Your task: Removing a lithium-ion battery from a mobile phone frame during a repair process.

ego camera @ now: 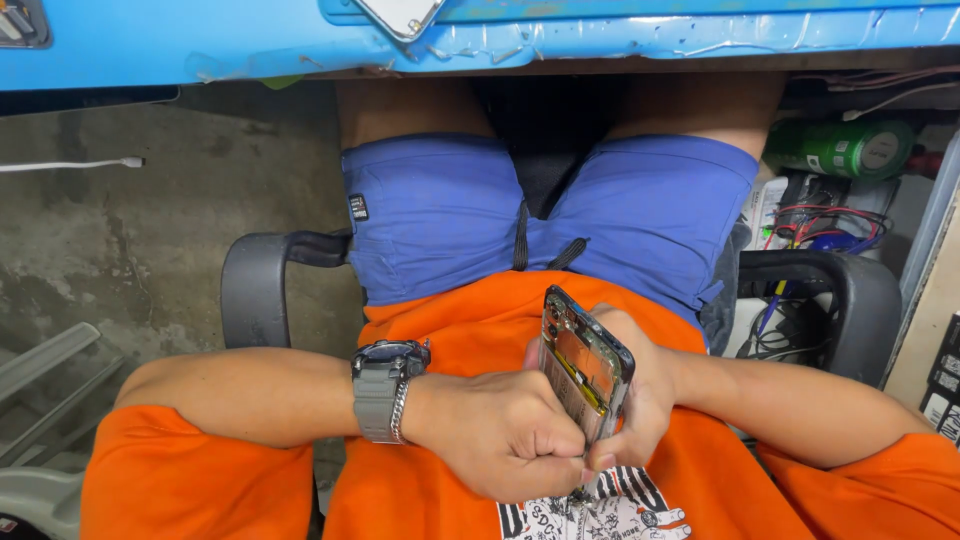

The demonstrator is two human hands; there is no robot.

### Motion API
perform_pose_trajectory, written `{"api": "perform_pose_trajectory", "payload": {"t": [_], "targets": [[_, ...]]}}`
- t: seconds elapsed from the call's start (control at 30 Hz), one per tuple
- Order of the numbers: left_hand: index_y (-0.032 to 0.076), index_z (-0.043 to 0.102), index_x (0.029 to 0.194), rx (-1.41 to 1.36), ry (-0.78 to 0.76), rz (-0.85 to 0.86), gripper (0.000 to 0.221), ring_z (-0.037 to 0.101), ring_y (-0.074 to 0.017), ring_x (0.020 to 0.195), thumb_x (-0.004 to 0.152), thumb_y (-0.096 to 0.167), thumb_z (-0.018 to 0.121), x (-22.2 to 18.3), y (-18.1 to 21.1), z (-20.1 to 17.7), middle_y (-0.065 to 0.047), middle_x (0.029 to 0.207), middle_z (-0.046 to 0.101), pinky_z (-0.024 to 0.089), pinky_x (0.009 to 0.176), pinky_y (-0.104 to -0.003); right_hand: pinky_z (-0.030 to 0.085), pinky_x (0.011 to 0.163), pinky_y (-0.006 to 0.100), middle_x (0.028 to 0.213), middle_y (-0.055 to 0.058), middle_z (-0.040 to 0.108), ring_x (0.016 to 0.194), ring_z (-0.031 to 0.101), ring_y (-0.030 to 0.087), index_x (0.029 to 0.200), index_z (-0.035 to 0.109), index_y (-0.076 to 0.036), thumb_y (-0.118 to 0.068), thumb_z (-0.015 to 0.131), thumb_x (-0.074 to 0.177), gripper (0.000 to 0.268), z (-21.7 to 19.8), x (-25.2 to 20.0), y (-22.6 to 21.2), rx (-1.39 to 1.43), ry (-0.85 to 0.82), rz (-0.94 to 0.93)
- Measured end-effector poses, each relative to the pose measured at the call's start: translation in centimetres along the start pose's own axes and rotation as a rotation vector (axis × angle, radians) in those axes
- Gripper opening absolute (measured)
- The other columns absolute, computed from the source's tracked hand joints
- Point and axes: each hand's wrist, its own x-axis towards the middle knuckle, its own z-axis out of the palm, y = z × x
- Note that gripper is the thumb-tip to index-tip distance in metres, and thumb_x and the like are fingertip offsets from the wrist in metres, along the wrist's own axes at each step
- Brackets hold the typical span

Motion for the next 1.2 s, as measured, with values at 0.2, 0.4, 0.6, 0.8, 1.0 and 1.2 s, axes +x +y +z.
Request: {"api": "perform_pose_trajectory", "payload": {"t": [0.2, 0.4, 0.6, 0.8, 1.0, 1.2], "targets": [[0.004, 0.039, 0.071, -0.023, -0.044, 0.073, 0.033, 0.037, -0.0306, 0.049, 0.103, 0.008, 0.046, -0.3, -0.4, 0.2, -0.013, 0.058, 0.040, 0.028, 0.050, -0.044, 0.057, 0.061, 0.027, 0.076, -0.003, 0.067, 0.063, 0.064, 0.011, 0.109, 0.064, 0.003, -0.061, 0.080, 0.062, 0.081, 0.0, -0.8, -0.2, -0.050, 0.017, 0.057], [0.003, 0.041, 0.073, 0.024, -0.069, 0.118, 0.031, 0.046, -0.0357, 0.052, 0.103, 0.009, 0.047, -0.5, -0.4, 0.4, -0.014, 0.061, 0.046, 0.035, 0.051, -0.046, 0.048, 0.050, 0.028, 0.068, -0.001, 0.057, 0.052, 0.053, 0.014, 0.085, 0.061, -0.003, -0.057, 0.076, 0.070, 0.058, 0.6, 1.1, -2.3, -0.036, 0.030, -0.025], [0.006, 0.040, 0.069, 0.072, -0.074, 0.121, 0.034, 0.044, -0.0364, 0.050, 0.102, 0.011, 0.046, -0.5, -0.4, 0.5, -0.013, 0.059, 0.045, 0.035, 0.050, -0.048, 0.052, 0.049, 0.029, 0.067, 0.000, 0.060, 0.051, 0.057, 0.015, 0.086, 0.062, -0.002, -0.055, 0.079, 0.065, 0.059, 0.3, 1.4, -2.5, -0.049, 0.003, -0.044], [0.006, 0.039, 0.068, 0.044, -0.081, 0.137, 0.036, 0.043, -0.0331, 0.048, 0.103, 0.013, 0.046, 0.0, -0.3, -0.3, -0.012, 0.058, 0.043, 0.032, 0.049, -0.046, 0.050, 0.049, 0.026, 0.062, -0.005, 0.056, 0.049, 0.055, 0.011, 0.092, 0.066, 0.002, -0.065, 0.073, 0.070, 0.071, 0.0, 1.7, -2.5, -0.114, 0.037, -0.045], [0.005, 0.038, 0.067, 0.036, -0.078, 0.172, 0.039, 0.041, -0.0310, 0.047, 0.104, 0.011, 0.046, 0.5, -0.4, -1.2, -0.012, 0.057, 0.041, 0.030, 0.049, -0.044, 0.057, 0.056, 0.028, 0.068, -0.001, 0.064, 0.056, 0.065, 0.015, 0.097, 0.066, 0.004, -0.065, 0.075, 0.070, 0.075, -0.6, 1.7, -1.9, -0.078, 0.057, -0.058], [0.006, 0.039, 0.069, 0.024, -0.123, 0.144, 0.038, 0.043, -0.0294, 0.047, 0.105, 0.014, 0.047, 0.2, -0.6, -1.1, -0.011, 0.058, 0.041, 0.030, 0.049, -0.043, 0.054, 0.053, 0.028, 0.067, -0.001, 0.061, 0.054, 0.061, 0.014, 0.096, 0.067, 0.005, -0.062, 0.077, 0.070, 0.073, -0.2, 2.4, -2.7, -0.022, 0.043, -0.035]]}}
